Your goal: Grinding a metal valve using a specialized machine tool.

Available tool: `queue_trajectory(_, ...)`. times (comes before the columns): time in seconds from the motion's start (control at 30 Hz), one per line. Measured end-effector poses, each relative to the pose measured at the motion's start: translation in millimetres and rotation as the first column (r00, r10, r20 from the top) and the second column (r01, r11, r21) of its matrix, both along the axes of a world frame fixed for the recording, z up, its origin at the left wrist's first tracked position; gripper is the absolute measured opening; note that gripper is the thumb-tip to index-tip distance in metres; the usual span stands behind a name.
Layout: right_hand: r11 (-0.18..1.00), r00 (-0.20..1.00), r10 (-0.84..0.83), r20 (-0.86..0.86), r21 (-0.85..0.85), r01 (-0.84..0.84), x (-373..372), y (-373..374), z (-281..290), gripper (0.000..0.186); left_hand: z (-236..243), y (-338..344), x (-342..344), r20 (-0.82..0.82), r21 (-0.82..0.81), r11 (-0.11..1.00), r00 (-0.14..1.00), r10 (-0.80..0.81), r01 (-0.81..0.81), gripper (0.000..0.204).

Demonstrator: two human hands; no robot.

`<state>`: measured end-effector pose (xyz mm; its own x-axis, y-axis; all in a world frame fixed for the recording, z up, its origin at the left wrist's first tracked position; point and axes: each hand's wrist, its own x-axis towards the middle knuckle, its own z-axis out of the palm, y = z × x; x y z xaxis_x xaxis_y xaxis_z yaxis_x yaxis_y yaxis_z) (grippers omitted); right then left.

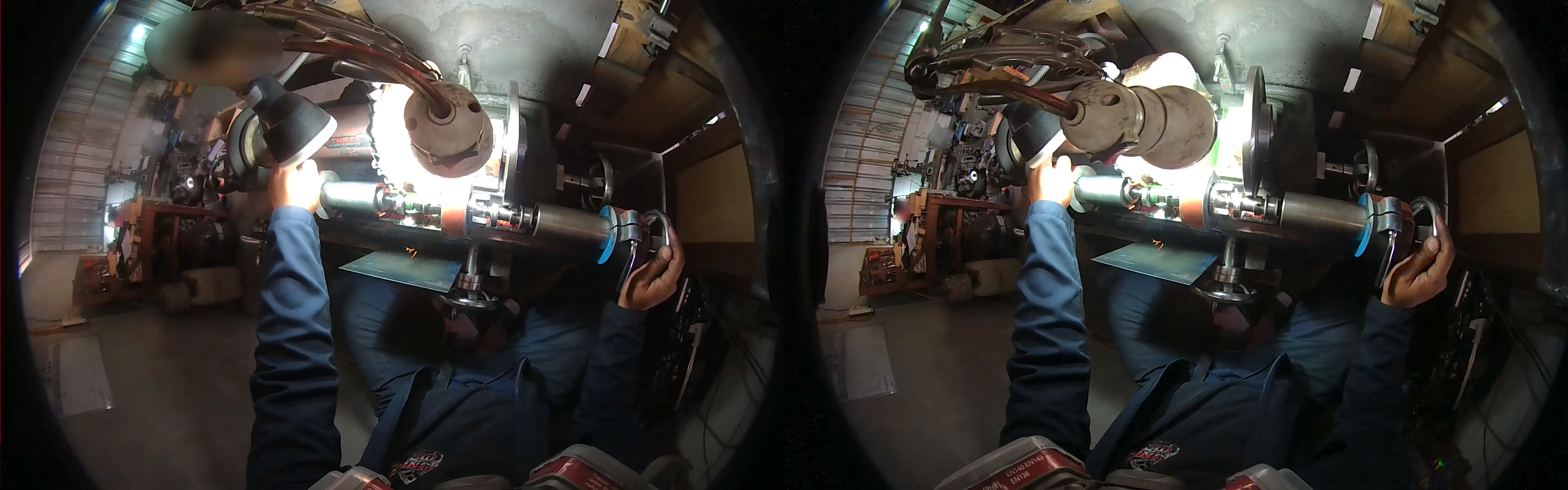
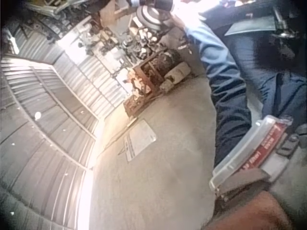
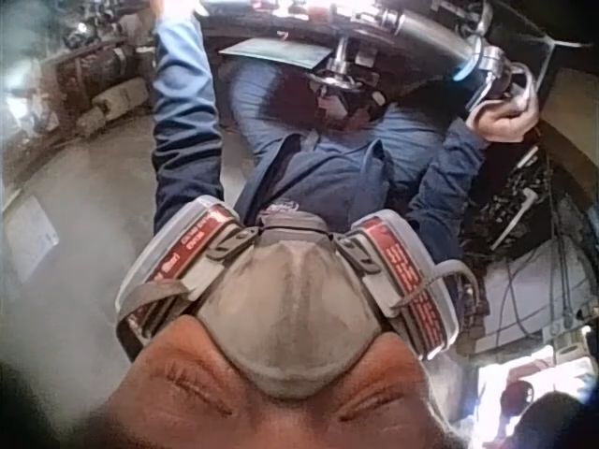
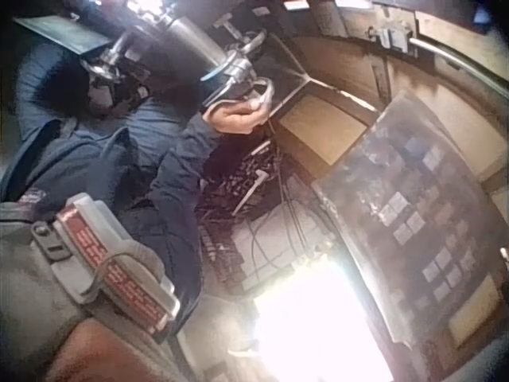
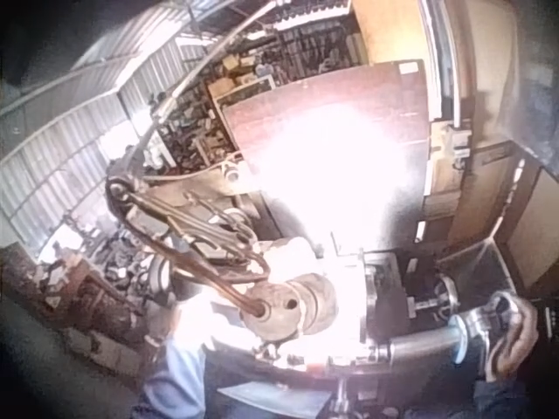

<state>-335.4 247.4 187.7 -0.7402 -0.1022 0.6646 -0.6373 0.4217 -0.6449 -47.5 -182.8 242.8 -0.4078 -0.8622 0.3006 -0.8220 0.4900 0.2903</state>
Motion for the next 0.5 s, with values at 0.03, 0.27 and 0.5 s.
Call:
queue_trajectory(0.03, 0.999, 0.997, -0.03, -0.075, -0.035, 0.028, -2.5, 3.5, -9.6, 0.031, -0.7, -0.7, 0.7, 0.002, 0.0, 1.0, 1.0, -0.001, 0.001, 0.031)
queue_trajectory(0.27, 0.979, 0.953, -0.161, -0.255, -0.162, 0.122, -16.6, 25.6, -81.4, 0.043, -4.6, -5.4, -0.5, -0.003, 0.046, 0.998, 0.999, 0.047, -0.047, 0.03)
queue_trajectory(0.5, 0.956, 0.859, -0.283, -0.427, -0.061, 0.285, -17.7, 14.9, -83.0, 0.057, 5.3, 1.9, -4.9, -0.077, 0.165, 0.986, 0.996, 0.04, -0.027, 0.025)
